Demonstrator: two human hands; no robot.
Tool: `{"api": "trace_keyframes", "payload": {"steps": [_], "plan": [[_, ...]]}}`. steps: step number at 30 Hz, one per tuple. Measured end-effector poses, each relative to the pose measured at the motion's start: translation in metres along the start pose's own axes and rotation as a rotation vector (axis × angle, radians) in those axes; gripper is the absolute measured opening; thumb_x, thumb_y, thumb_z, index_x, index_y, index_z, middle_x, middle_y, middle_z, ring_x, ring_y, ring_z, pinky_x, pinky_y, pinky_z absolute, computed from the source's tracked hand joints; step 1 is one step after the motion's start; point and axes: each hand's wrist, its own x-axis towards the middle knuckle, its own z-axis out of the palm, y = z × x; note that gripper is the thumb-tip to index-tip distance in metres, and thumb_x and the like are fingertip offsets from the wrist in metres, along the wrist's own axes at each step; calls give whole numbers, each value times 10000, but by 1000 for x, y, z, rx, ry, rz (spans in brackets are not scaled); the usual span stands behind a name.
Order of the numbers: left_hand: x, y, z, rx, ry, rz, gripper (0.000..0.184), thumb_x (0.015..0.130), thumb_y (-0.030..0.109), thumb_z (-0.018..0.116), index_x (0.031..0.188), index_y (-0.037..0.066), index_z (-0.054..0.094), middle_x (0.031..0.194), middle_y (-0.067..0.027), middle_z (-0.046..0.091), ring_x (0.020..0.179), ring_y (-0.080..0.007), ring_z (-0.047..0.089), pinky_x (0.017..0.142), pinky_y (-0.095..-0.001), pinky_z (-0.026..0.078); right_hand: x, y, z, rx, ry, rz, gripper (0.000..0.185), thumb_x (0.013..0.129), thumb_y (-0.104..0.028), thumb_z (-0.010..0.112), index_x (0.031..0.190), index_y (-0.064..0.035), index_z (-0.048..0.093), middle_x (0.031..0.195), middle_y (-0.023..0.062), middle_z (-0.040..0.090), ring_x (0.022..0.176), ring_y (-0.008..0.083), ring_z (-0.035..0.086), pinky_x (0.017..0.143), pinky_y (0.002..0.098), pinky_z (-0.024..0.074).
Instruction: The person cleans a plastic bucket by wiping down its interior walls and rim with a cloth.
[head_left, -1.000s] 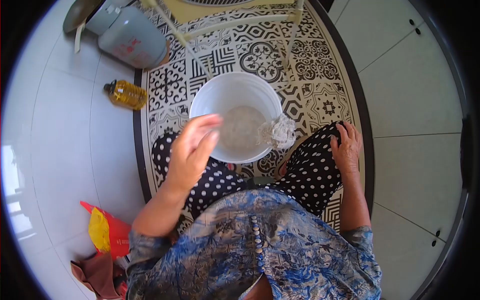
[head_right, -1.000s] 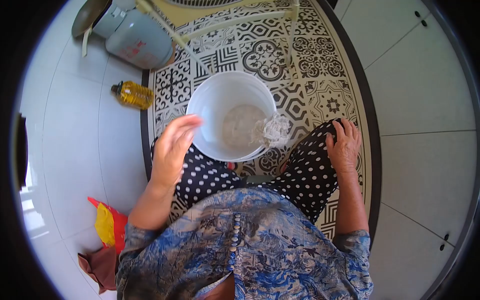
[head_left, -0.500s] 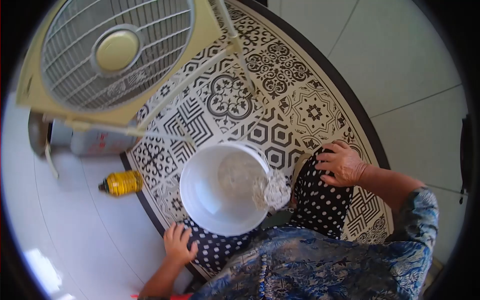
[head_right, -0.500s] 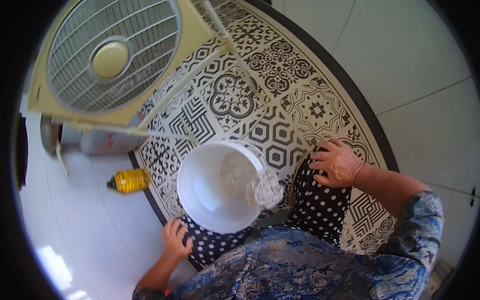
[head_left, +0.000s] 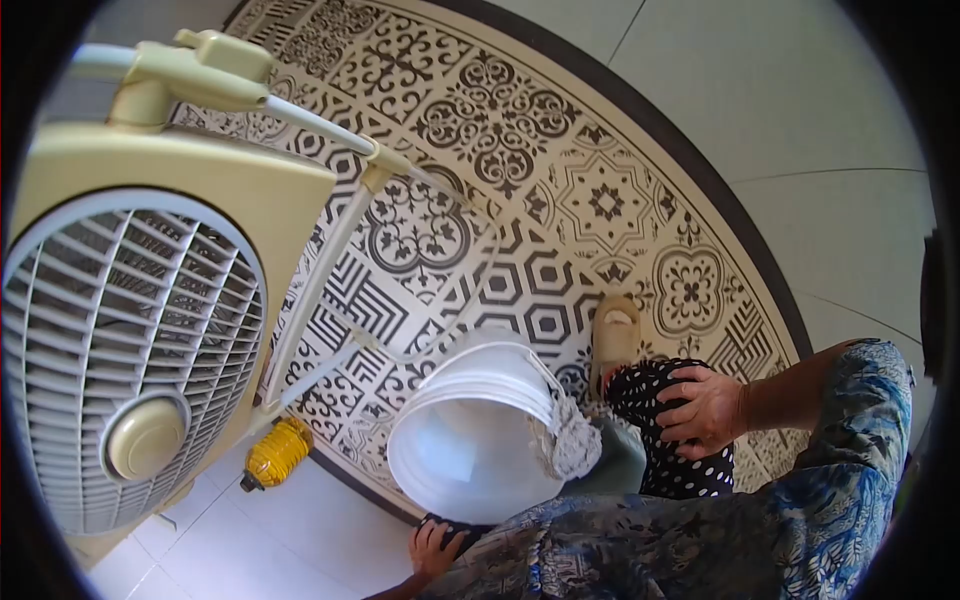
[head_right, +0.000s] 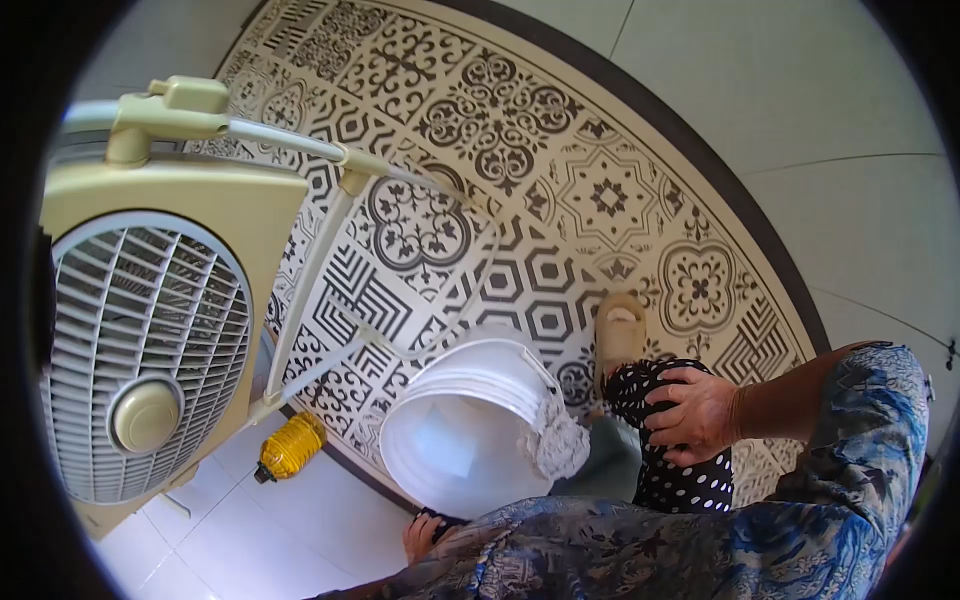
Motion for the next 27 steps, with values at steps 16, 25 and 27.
{"api": "trace_keyframes", "payload": {"steps": [16,25,27], "plan": [[36,166,-91,240,-75,-422,435,864,323,600,1267,187,509,1198,-166,570,1026,-359,558,855,-486,451,-19,-114,72,222,35,648,218,788,-348,551,845,-183,681,999,-37,617,1046,201,508,924,469,373],[0,119,-226,143,-146,-318,414,869,311,588,1254,173,521,1164,-168,585,1003,-355,569,844,-472,456,-57,-186,45,583,-195,1156,517,886,-462,455,1358,-254,434,1516,-3,217,1374,319,224,1036,538,326],[7,108,-232,96,-123,-304,409,871,308,585,1251,170,523,1155,-168,589,998,-354,572,842,-468,458,-81,-202,63,725,2,1202,547,898,-471,436,1362,-182,422,1463,128,319,1293,372,364,1053,434,354]]}}
